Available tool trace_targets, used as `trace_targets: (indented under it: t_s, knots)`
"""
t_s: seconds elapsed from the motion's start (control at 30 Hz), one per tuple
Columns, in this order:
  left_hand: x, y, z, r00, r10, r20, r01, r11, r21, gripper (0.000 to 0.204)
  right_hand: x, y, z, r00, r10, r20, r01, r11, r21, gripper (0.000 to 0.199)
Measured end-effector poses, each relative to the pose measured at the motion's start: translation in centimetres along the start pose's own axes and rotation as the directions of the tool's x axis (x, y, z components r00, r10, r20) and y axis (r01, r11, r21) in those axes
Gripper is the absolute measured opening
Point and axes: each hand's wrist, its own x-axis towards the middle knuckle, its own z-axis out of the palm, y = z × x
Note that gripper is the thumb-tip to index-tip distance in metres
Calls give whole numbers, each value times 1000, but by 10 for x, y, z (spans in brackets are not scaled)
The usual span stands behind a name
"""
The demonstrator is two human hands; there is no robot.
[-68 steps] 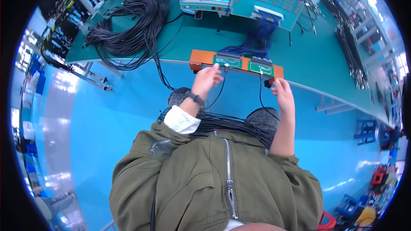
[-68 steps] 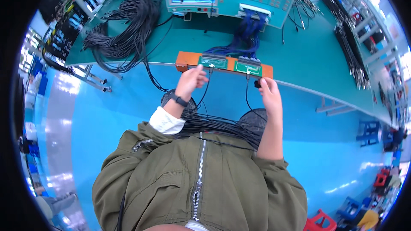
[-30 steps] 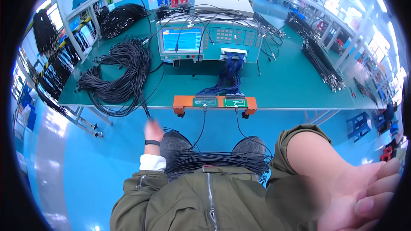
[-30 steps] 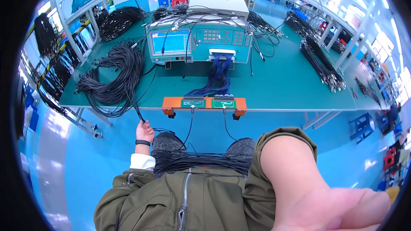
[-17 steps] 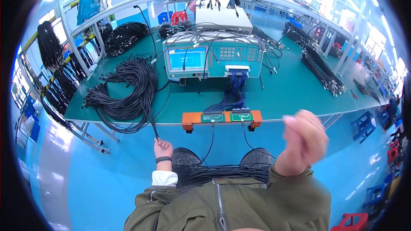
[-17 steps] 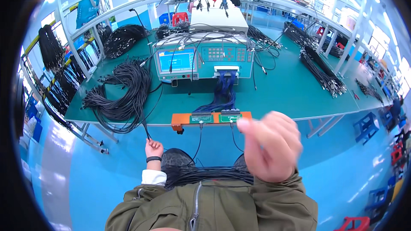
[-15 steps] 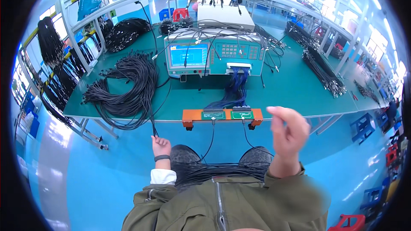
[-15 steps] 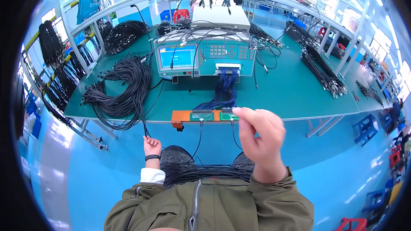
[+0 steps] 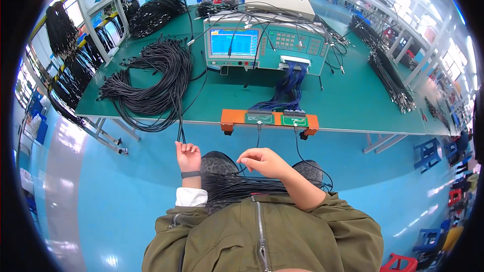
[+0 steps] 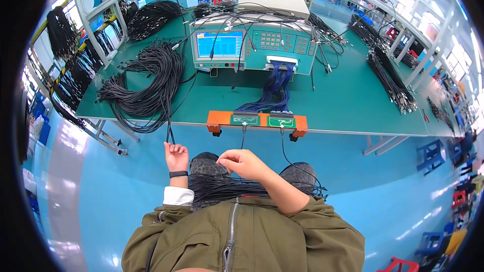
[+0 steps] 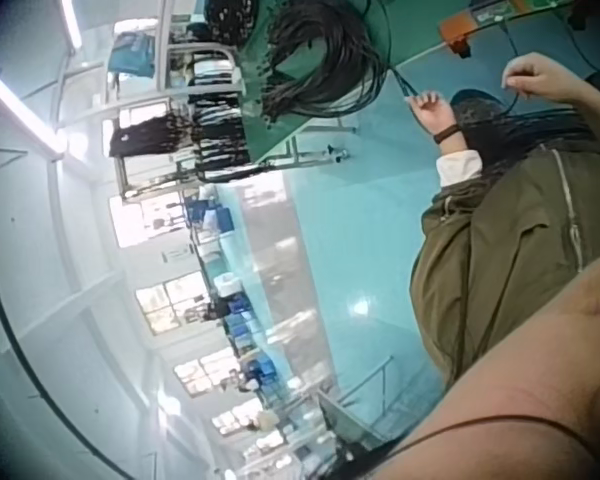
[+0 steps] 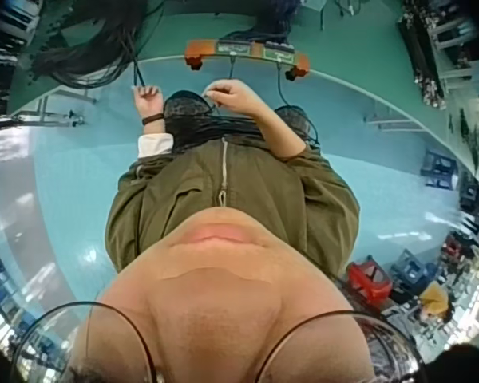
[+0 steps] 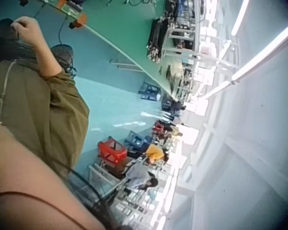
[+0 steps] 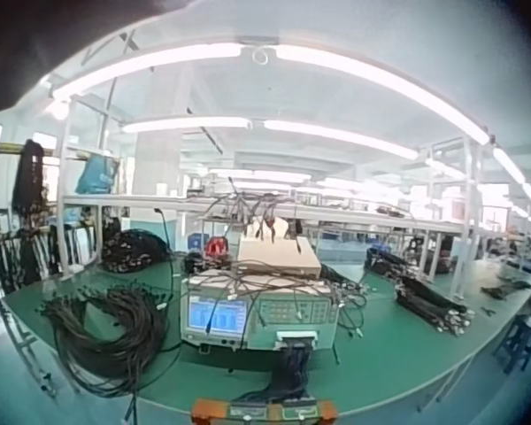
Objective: Testing the functionality of black electronic cables using a specialized testing machine.
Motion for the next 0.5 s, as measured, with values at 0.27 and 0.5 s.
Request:
trace_targets:
  t_s: [0.27, 0.5]
  knots:
    - [-38, -25, 39, 990, -137, 32, 123, 953, 275, 15, 29, 34, 12, 989, 136, -64, -109, 944, 312, 25]
    - [-93, -58, 77, 556, -96, 825, -801, -326, 502, 6, 108, 12, 23, 952, 201, 231, -306, 601, 738, 33]
